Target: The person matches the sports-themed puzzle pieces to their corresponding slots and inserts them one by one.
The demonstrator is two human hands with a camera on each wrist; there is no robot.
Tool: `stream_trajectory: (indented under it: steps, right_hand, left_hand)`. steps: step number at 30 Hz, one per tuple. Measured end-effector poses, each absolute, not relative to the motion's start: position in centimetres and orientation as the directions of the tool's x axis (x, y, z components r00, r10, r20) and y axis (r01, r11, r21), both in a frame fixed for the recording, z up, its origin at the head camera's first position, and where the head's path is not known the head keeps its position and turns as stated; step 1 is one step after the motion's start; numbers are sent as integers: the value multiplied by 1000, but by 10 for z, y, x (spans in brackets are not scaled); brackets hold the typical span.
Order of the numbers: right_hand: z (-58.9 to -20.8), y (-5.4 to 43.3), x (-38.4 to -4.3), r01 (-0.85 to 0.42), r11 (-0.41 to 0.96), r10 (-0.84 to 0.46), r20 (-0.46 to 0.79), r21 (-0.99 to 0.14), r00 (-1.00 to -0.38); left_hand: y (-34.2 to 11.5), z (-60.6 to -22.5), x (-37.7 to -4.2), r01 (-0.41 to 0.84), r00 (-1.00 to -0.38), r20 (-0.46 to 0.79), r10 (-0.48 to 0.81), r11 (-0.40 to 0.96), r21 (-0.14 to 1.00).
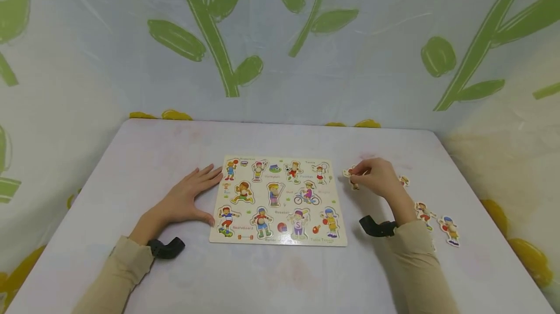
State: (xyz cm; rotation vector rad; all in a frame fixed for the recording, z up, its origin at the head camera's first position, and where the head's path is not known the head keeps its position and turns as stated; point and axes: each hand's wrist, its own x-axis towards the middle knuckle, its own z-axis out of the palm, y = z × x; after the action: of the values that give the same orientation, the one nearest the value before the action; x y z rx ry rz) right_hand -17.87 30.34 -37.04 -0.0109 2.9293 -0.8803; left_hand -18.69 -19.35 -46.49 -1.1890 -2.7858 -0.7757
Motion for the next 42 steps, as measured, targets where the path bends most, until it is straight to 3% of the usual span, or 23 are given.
stream_trajectory:
  steps: [10, 31, 42]
  right_hand:
    - [-369, 275, -197, -6, 818, -50, -61, -576, -997]
    - [-393, 239, -211, -3, 768, -67, -76, -640, -995]
    - [-392, 237, -211, -25, 815, -83, -74, -579, -994]
  left_hand:
    - [-193, -465, -186, 703, -696, 241, 676, 573, 421]
    - [-192, -464, -182, 673, -722, 194, 664, 610, 419]
    - [-192, -464, -183, 686, -715, 217, 665, 607, 401]
